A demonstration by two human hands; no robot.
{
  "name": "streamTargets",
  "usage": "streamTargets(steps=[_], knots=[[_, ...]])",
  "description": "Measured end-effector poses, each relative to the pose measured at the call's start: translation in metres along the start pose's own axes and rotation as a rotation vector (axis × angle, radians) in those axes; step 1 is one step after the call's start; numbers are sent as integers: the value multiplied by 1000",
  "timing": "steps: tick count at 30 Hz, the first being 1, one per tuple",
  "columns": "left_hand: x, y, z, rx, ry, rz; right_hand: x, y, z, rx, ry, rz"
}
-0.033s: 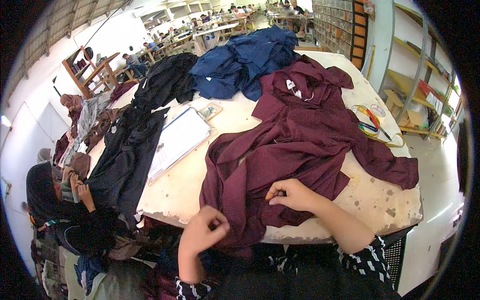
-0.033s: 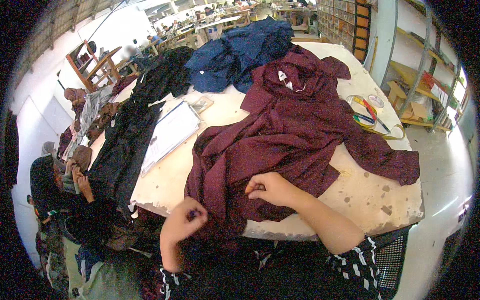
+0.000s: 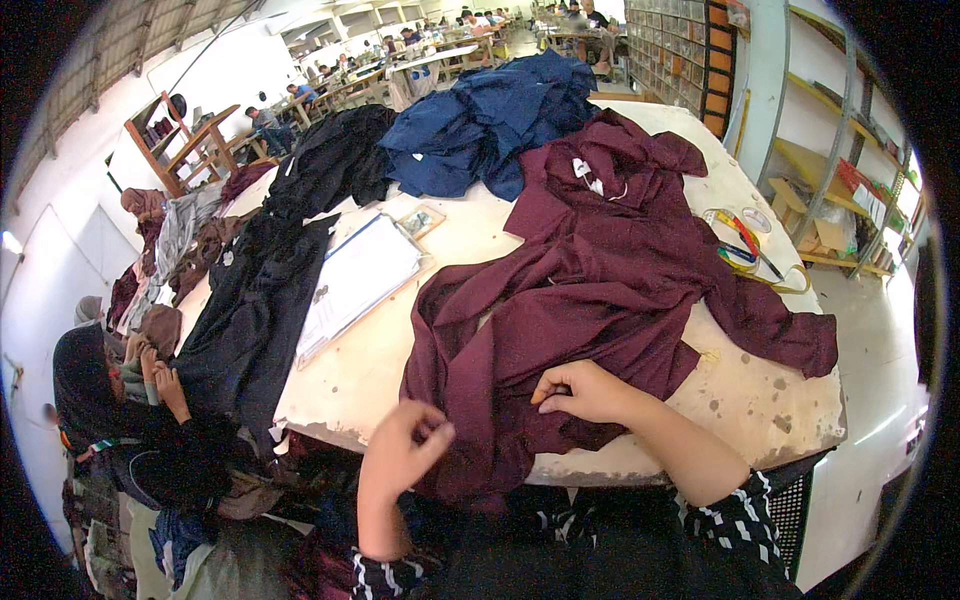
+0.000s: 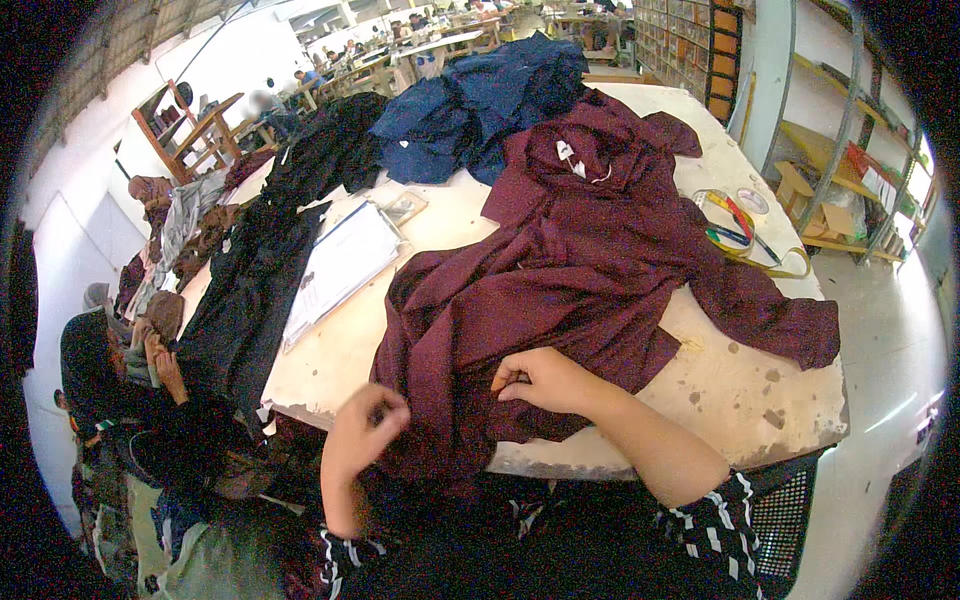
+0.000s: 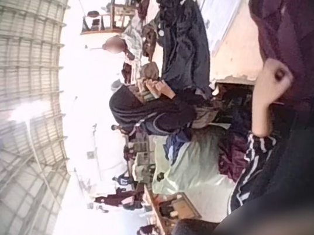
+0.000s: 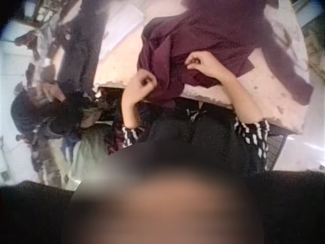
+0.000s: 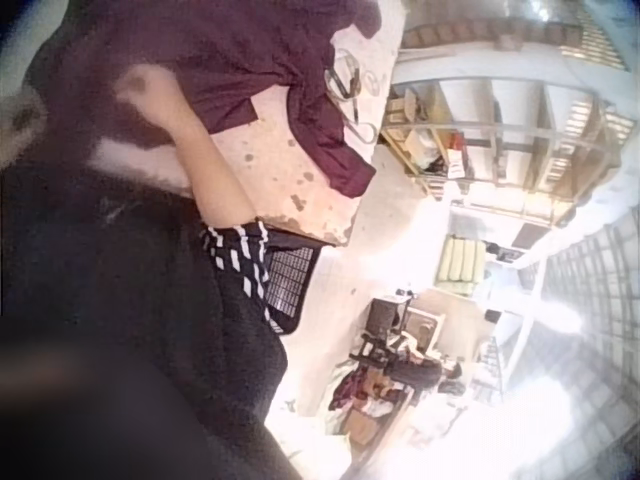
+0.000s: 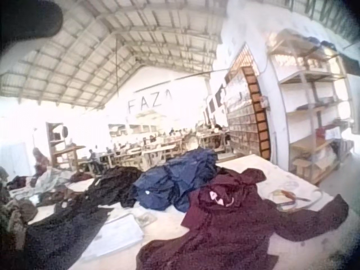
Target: The person folds a maroon long-sleeved shirt on a worktable in a garment factory. They smooth the fabric, fold the sleeves, and align the edges before placing the folded shirt on a pile.
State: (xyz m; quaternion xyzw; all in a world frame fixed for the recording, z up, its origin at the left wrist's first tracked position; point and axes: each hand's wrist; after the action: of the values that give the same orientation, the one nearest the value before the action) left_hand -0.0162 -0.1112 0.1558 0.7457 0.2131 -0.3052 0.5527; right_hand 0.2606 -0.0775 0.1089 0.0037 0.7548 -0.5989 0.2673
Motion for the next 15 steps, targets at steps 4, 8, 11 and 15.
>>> streamTargets(steps=[4,8,11,15], knots=[[36,-17,-30,114,211,-111,4,-20,1,-232,164,-12],[59,-4,-24,367,-233,-266,0,-27,-4,-441,372,44],[49,30,-16,340,-412,-263,-2,-8,-6,-176,184,228],[35,16,-19,22,-174,-94,-5,-2,-4,-89,143,280]])
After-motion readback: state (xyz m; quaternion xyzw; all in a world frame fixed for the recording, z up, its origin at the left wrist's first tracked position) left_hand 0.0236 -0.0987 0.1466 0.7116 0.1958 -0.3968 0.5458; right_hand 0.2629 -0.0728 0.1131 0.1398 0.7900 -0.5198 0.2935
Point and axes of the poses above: each hand's wrist, its own z-axis away from the middle knuckle, its own x-axis out of the palm, y = z × x, and after that the axes turned 6 degrees about y, right-handed
